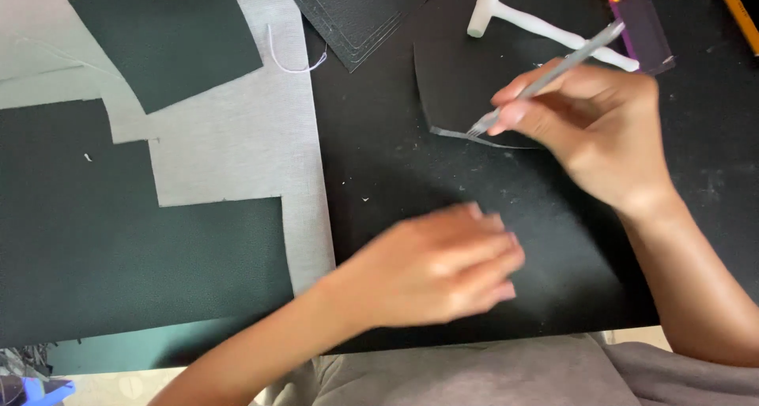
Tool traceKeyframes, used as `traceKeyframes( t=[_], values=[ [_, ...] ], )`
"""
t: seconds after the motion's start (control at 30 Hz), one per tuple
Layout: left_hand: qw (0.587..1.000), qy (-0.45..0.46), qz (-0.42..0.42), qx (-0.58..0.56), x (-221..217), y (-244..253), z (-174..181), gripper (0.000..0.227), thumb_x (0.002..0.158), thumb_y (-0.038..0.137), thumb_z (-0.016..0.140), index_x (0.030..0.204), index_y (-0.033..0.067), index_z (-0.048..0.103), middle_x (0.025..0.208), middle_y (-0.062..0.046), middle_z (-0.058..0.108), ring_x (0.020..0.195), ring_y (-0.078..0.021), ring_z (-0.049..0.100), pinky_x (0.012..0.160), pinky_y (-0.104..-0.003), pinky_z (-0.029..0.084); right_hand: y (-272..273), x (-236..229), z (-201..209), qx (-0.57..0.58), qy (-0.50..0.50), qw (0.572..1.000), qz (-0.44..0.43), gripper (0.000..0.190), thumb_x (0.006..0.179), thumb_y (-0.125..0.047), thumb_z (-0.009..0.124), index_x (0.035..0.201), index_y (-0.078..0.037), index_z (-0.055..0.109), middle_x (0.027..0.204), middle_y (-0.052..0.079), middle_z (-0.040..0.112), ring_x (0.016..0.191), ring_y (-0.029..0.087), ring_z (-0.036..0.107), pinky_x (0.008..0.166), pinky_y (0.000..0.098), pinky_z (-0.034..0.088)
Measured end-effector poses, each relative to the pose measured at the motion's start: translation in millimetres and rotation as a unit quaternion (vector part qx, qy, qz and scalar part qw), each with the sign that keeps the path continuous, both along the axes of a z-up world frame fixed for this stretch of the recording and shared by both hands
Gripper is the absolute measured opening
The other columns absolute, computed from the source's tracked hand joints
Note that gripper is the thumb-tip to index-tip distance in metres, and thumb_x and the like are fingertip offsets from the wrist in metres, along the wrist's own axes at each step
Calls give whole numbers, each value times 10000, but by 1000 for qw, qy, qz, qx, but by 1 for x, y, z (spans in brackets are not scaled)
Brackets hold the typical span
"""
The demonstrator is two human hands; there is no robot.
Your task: Punching stitching holes into a piece of leather using a pricking iron and a mallet.
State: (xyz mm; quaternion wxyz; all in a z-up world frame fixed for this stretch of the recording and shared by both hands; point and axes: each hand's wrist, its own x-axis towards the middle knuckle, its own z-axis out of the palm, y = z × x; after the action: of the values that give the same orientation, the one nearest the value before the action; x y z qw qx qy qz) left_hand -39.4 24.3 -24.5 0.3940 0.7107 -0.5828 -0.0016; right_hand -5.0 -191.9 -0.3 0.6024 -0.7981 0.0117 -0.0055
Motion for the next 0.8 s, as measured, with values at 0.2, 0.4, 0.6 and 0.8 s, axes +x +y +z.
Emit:
traceKeyframes(
  t=[0.2, 0.4, 0.6, 0.8],
  values=[
    [925, -204, 276, 162, 31, 23, -11, 441, 971, 246, 867, 1303, 14, 694, 1446, -138, 570, 1384, -334, 544, 1125, -462, 548, 8, 0, 3, -134, -57, 983, 109, 17, 987, 34, 730, 989, 31, 747, 1002, 130, 751, 908, 203, 699, 823, 271, 541],
    [905, -232, 272, 231, 24, 27, -18, 522, 999, 359, 795, 1404, 60, 659, 1527, -89, 526, 1418, -275, 516, 1126, -472, 508, 10, 2, -3, -203, -111, 963, 136, 29, 991, -21, 767, 1007, 0, 758, 1078, 109, 771, 967, 196, 725, 909, 291, 548],
    [900, -215, 300, 233, 24, 28, -15, 615, 944, 445, 872, 1426, 144, 639, 1494, 3, 578, 1394, -266, 533, 1102, -508, 511, 8, 8, -4, -218, -76, 960, 157, 82, 1018, -35, 726, 945, 2, 728, 1094, 106, 775, 772, 145, 674, 777, 275, 531],
    [904, -195, 312, 219, 25, 29, -15, 567, 931, 394, 912, 1398, 160, 691, 1497, 37, 579, 1376, -308, 550, 1110, -570, 499, 5, 14, 0, -201, -53, 963, 173, 185, 1056, -41, 676, 876, 2, 669, 1008, 109, 752, 836, 171, 721, 827, 276, 523]
  ],
)
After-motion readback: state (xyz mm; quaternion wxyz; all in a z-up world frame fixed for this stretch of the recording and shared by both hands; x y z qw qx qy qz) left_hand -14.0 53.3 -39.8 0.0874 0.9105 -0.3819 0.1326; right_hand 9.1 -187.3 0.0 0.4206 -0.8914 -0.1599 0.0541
